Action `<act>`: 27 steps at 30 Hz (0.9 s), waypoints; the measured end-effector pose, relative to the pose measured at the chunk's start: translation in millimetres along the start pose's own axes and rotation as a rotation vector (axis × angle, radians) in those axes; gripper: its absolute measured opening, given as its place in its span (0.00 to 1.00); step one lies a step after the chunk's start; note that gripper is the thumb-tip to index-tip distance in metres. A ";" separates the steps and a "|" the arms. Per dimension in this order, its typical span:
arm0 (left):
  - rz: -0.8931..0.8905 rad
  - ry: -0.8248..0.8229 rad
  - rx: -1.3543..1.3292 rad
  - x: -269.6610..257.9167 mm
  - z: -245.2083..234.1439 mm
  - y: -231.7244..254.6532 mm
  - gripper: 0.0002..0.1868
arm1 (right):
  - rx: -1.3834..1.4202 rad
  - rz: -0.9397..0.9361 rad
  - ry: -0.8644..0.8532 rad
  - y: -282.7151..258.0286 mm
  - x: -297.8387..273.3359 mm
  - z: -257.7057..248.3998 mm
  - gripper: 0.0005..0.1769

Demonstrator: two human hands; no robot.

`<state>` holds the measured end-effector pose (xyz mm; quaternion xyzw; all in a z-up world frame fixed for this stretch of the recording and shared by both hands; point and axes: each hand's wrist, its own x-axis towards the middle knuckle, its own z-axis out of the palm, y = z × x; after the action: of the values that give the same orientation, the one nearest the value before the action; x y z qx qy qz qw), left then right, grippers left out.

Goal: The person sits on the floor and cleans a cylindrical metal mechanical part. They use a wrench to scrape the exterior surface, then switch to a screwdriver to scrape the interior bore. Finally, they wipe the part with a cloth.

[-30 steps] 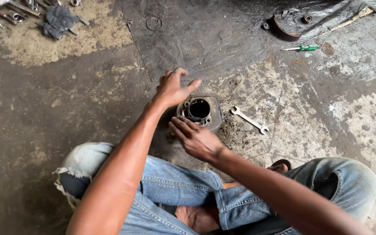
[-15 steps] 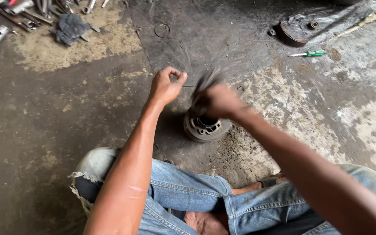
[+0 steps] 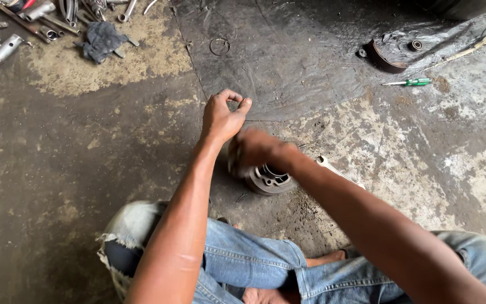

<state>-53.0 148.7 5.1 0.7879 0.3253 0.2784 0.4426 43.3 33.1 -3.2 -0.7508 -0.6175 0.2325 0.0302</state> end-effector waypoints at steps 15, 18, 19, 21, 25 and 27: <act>0.012 -0.076 0.108 -5.3 13.8 -0.1 0.18 | 0.031 -0.018 -0.285 90.8 21.2 9.5 0.19; -0.014 -0.072 0.088 -4.3 13.3 3.4 0.18 | -0.105 -0.070 -0.277 99.7 23.3 -27.1 0.17; -0.026 -0.082 0.091 -2.6 12.5 4.8 0.18 | -0.047 -0.106 -0.167 99.1 23.0 -33.4 0.16; -0.063 -0.098 0.086 -3.5 15.9 6.7 0.19 | 0.062 -0.174 0.037 103.9 19.1 -39.4 0.14; -0.036 -0.155 0.106 -7.8 18.7 11.9 0.20 | 0.241 -0.307 0.186 106.5 -14.9 -18.9 0.15; 0.032 -0.191 0.147 -13.9 21.6 15.6 0.22 | 0.233 0.089 -0.045 107.8 -43.6 -25.3 0.16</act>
<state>-42.0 120.9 6.9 0.8463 0.2888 0.1845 0.4079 145.9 -27.1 -3.0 -0.7634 -0.5530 0.3205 0.0933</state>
